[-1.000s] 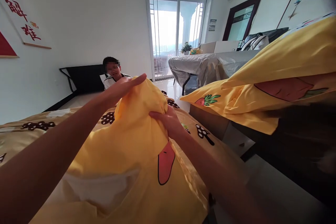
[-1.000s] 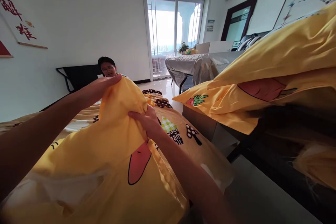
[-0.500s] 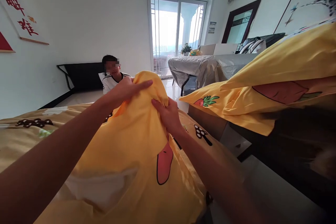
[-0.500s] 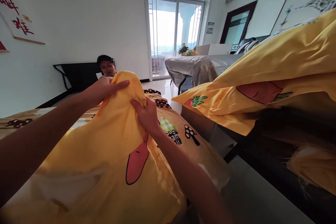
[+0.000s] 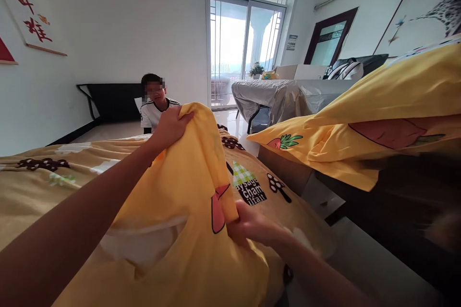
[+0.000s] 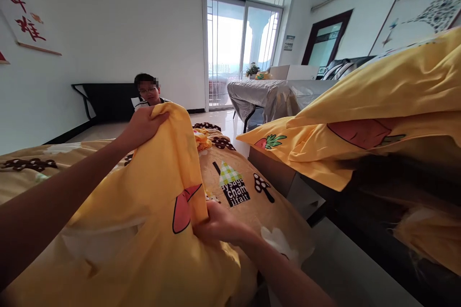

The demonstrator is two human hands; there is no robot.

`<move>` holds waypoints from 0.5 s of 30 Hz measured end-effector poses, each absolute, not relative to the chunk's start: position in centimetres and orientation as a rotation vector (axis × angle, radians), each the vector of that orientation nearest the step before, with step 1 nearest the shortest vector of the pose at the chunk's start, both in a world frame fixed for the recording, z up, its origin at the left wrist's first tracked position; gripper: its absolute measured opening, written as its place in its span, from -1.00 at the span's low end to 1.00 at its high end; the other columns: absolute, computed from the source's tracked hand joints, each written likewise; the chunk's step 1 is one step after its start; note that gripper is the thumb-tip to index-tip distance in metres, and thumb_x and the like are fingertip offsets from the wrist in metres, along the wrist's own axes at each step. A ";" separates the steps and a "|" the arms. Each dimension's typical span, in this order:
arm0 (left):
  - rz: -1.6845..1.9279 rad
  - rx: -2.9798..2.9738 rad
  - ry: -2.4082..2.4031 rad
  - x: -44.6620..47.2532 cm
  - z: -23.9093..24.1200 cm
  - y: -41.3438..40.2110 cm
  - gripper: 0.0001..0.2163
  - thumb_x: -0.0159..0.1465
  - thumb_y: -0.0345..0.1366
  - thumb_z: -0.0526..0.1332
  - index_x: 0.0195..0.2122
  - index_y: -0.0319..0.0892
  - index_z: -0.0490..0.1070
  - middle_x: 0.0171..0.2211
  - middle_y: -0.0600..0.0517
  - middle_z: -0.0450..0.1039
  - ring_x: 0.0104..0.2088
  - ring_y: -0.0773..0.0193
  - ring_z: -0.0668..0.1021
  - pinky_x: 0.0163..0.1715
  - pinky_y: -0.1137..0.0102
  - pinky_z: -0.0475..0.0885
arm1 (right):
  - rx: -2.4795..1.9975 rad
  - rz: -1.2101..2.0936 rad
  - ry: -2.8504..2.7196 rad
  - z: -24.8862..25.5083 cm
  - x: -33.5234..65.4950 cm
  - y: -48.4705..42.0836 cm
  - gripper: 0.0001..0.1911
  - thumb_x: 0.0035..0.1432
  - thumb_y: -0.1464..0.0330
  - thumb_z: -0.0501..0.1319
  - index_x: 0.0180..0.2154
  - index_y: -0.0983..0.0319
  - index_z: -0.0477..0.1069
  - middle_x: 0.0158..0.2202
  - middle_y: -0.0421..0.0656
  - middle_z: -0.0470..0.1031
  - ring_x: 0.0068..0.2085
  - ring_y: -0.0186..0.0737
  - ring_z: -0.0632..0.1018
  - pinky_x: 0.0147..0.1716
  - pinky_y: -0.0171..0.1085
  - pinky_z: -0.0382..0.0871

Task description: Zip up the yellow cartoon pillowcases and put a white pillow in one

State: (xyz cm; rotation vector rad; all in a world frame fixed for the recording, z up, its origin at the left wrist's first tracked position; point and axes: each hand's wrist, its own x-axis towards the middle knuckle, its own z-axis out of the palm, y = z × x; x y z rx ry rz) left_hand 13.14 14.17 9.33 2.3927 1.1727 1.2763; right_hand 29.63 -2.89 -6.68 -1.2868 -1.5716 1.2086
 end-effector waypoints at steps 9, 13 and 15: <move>1.493 2.410 1.527 10.2 14.5 13.0 -0.67 0.22 -0.12 0.10 -0.31 -0.34 0.44 -0.48 0.09 0.22 -0.33 0.33 0.35 -0.13 0.35 0.31 | -1.549 0.666 -1.821 -9.4 26.3 1.7 -0.87 -0.04 0.43 0.13 -0.50 0.27 0.45 -0.52 -0.21 0.46 -0.45 -0.32 0.39 -0.52 -0.38 0.11; 1.353 2.409 1.664 8.4 16.6 14.6 -0.55 0.16 -0.03 0.17 -0.17 -0.38 0.45 -0.40 0.10 0.28 -0.25 0.29 0.41 -0.07 0.22 0.31 | -1.466 0.556 -1.822 -10.1 24.0 3.3 -0.80 0.07 0.45 0.05 -0.38 0.26 0.46 -0.40 -0.14 0.54 -0.41 -0.30 0.43 -0.48 -0.36 0.08; 1.311 2.329 1.628 7.7 16.1 16.5 -0.52 0.09 -0.02 0.25 -0.16 -0.38 0.45 -0.38 0.08 0.35 -0.29 0.32 0.40 -0.10 0.23 0.36 | -1.447 0.634 -1.793 -10.0 25.3 2.5 -0.79 0.09 0.43 0.04 -0.39 0.27 0.45 -0.42 -0.15 0.52 -0.40 -0.29 0.43 -0.47 -0.37 0.10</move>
